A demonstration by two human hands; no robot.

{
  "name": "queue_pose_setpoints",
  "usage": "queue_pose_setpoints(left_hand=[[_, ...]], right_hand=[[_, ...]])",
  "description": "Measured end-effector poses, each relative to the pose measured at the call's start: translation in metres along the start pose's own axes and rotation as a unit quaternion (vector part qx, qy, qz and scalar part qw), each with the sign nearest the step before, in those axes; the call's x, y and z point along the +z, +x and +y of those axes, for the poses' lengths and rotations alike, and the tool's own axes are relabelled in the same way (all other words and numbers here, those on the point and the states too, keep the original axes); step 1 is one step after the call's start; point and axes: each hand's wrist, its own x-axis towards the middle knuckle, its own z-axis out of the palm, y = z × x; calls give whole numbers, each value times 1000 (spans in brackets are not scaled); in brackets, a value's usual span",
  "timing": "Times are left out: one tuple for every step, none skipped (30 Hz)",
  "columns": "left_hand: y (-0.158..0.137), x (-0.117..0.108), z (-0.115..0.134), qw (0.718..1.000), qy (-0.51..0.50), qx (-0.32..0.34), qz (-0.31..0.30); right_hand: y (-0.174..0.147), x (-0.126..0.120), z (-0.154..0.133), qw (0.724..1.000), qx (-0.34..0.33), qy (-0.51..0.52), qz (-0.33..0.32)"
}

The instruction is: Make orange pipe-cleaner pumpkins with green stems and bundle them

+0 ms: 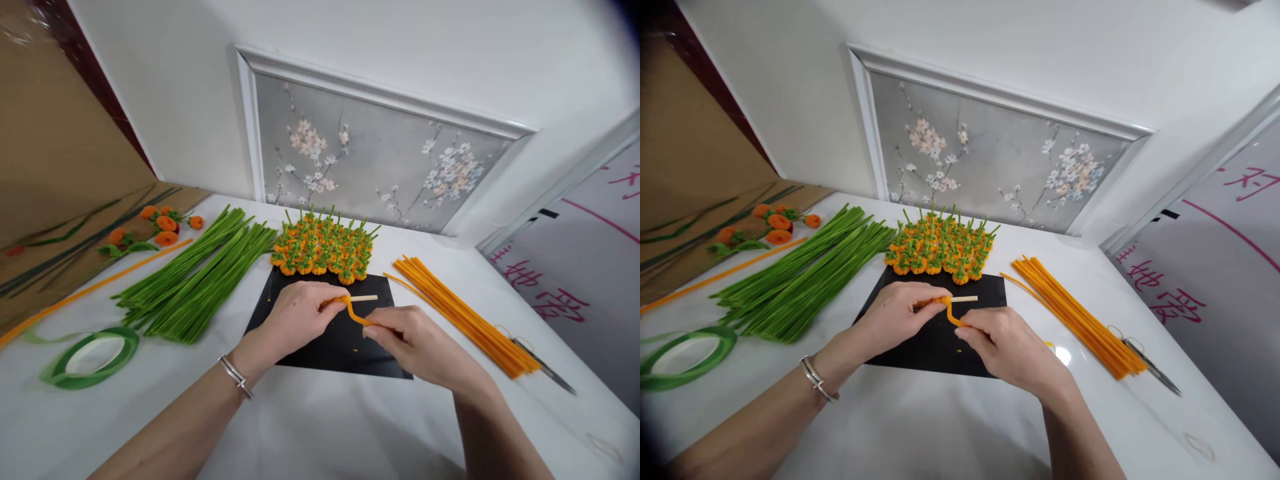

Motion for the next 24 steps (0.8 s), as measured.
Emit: queue_pose_setpoints(left_hand=[[0, 1, 0, 1000, 5, 4, -6], [-1, 1, 0, 1000, 7, 7, -11], [-1, 2, 0, 1000, 8, 11, -15], [-2, 3, 1, 1000, 8, 14, -18], [-2, 4, 1, 999, 8, 19, -24], [-2, 5, 2, 999, 8, 26, -33], [-2, 5, 2, 998, 9, 33, -45], [-2, 6, 3, 997, 10, 42, -57], [-2, 6, 4, 996, 10, 50, -69], [-2, 6, 5, 995, 9, 56, -78], [-2, 7, 5, 995, 6, 60, -83], [-2, 7, 6, 994, 1, 63, -84], [-2, 7, 6, 994, -4, 66, -84], [-3, 7, 6, 994, -9, 69, -83], [-3, 7, 6, 994, -14, 71, -81], [-3, 7, 6, 994, -18, 72, -77], [-3, 8, 6, 994, -23, 73, -73], [-3, 8, 7, 995, -28, 72, -69], [-4, 8, 7, 995, -36, 70, -64], [-4, 9, 7, 995, -45, 66, -58], [-3, 10, 7, 995, -55, 60, -49], [-3, 10, 7, 996, -64, 53, -40], [-3, 11, 7, 996, -73, 45, -30], [-2, 11, 6, 996, -80, 36, -19]], right_hand=[[1, 0, 0, 1000, -1, 2, 25], [1, 0, 2, 999, 1, 4, 54], [3, 0, 3, 997, 3, 6, 83], [4, 1, 5, 994, 6, 7, 109], [5, 1, 7, 991, 9, 7, 131], [6, 2, 10, 989, 12, 5, 148], [7, 2, 12, 987, 14, 3, 161], [8, 2, 14, 986, 17, 1, 168], [9, 2, 16, 985, 22, -1, 172], [10, 2, 17, 984, 27, -3, 175], [11, 2, 19, 984, 33, -3, 175], [12, 2, 21, 984, 38, -3, 173], [13, 2, 23, 984, 45, -1, 170], [13, 3, 25, 985, 52, 0, 166], [14, 4, 27, 985, 58, 1, 161], [14, 5, 29, 986, 64, 1, 154], [15, 7, 31, 987, 71, 1, 145], [15, 8, 33, 988, 76, 4, 131], [15, 10, 35, 990, 81, 8, 114], [15, 11, 36, 992, 84, 13, 96], [15, 13, 37, 993, 85, 20, 77], [15, 14, 37, 994, 85, 27, 60], [14, 14, 37, 995, 85, 34, 45], [14, 15, 36, 995, 84, 41, 32]])
